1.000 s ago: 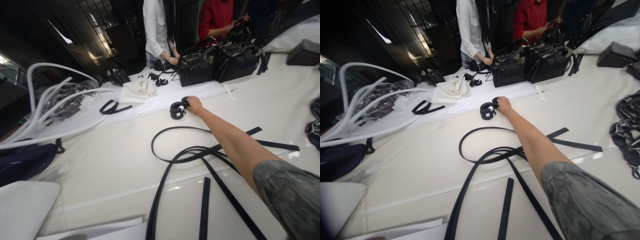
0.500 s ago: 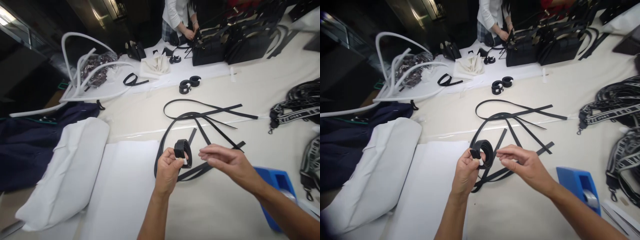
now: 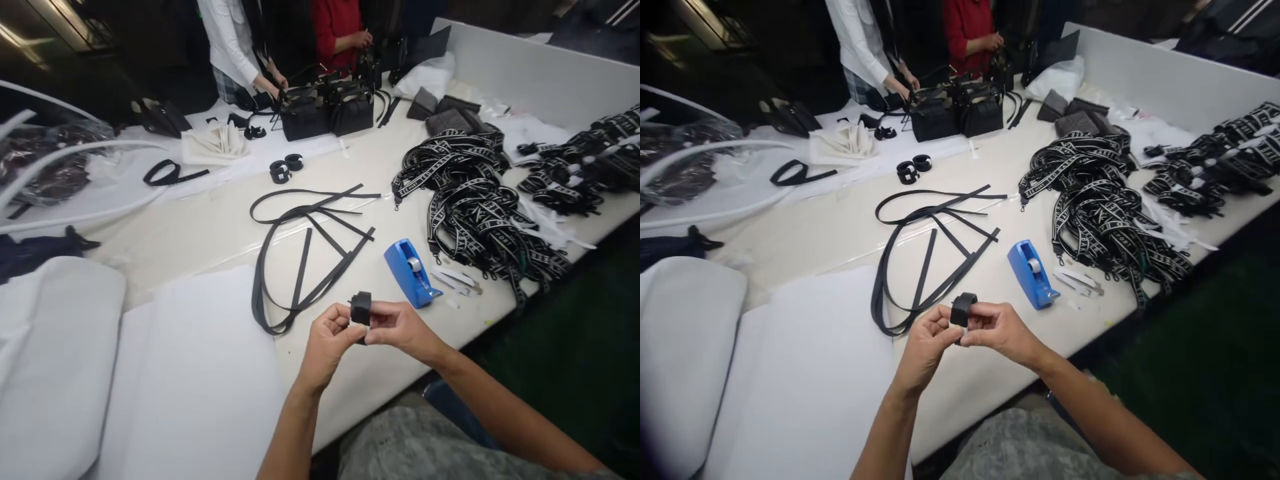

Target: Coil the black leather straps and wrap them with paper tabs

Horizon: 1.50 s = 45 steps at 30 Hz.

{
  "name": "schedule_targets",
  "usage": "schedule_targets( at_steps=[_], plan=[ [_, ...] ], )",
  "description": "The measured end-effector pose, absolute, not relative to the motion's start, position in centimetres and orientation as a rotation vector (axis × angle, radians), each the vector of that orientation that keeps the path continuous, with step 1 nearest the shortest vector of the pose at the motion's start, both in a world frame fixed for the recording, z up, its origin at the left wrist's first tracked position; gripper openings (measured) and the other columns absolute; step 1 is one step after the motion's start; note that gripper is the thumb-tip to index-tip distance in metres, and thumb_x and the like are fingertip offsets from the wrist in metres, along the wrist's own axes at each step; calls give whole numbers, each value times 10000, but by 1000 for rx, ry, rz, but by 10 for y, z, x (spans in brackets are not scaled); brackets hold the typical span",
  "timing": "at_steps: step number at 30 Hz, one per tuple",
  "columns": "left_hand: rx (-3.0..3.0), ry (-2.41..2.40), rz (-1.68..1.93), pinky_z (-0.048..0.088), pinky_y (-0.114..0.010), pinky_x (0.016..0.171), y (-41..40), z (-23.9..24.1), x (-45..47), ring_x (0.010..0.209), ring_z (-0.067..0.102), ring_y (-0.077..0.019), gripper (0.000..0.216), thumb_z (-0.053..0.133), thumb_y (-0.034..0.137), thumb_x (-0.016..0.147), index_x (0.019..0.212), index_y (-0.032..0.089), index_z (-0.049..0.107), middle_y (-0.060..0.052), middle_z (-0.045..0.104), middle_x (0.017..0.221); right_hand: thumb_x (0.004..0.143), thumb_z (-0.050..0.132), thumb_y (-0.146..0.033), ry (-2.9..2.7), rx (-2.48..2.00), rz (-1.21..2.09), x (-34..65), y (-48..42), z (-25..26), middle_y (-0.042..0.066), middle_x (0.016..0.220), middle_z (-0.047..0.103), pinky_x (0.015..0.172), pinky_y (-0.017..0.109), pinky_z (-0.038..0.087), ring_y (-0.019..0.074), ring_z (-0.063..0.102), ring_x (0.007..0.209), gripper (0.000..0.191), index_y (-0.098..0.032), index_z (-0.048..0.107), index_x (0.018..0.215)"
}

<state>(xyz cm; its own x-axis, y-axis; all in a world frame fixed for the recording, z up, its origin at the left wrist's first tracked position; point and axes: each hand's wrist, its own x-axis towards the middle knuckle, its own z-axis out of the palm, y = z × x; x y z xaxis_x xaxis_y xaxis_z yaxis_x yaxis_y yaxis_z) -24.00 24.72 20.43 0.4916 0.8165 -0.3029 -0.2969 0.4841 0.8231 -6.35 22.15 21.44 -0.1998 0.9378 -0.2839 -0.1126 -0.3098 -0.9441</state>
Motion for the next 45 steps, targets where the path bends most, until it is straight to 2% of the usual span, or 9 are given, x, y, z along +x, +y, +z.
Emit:
schedule_targets(
  at_steps=[6,11,13,18,22,29,35,40,45],
  plan=[
    [840,806,652,500,-291,712,221,226,-221,727,637,-174,251,823,306,706,806,145,658,-27,678,742,635,856,-495,-939,-1243,1595,-50,179,204,-13,625,542,566,264,382,126,414,601,533,-161,768,1040],
    [1019,947,672,489,-315,760,213,233,-194,803,641,-205,214,779,324,762,837,153,674,-51,698,834,735,785,-494,-959,-1235,1548,-28,171,195,-1,602,556,504,246,332,111,398,554,414,-150,782,966],
    [1128,1020,718,475,-321,795,212,228,-177,829,628,-206,180,740,323,805,852,167,663,-42,687,835,787,752,-461,-990,-1226,1534,-11,173,188,-1,620,568,495,241,326,105,394,546,370,-163,774,1005],
    [1304,1202,792,444,-335,883,214,214,-130,937,610,-219,138,670,311,860,927,193,643,-40,669,910,857,697,-422,-1025,-1189,1545,32,186,180,0,682,589,537,245,374,104,435,567,364,-190,734,1135],
    [1374,1337,844,435,-348,900,214,205,-98,956,602,-227,186,658,330,866,991,193,669,-56,678,949,903,630,-452,-953,-1180,1502,51,192,190,0,672,576,575,257,414,108,476,582,348,-179,753,1079],
    [1281,1411,944,461,-314,864,203,199,-72,929,626,-214,323,674,375,850,1110,192,726,-51,705,973,765,756,-501,-595,-1171,1519,57,184,187,39,690,640,538,261,434,118,524,574,391,-148,793,932],
    [1544,1356,1043,518,-313,778,184,186,-78,854,663,-221,291,577,350,928,1135,203,718,-83,718,930,716,795,-503,-581,-1202,1514,49,171,187,39,642,623,535,256,406,126,497,579,433,-135,801,944],
    [1852,1389,1362,500,-401,886,185,154,-83,932,644,-255,359,433,315,993,1258,197,645,-129,718,992,568,845,-594,-542,-1225,1467,32,174,182,57,642,645,554,286,448,161,523,591,548,-141,816,874],
    [1955,1413,1348,489,-433,930,186,151,-103,994,638,-272,380,394,285,1000,1301,186,604,-144,711,1069,599,843,-566,-569,-1148,1499,13,175,189,58,761,677,612,273,474,165,549,669,483,-173,815,878]
  ],
)
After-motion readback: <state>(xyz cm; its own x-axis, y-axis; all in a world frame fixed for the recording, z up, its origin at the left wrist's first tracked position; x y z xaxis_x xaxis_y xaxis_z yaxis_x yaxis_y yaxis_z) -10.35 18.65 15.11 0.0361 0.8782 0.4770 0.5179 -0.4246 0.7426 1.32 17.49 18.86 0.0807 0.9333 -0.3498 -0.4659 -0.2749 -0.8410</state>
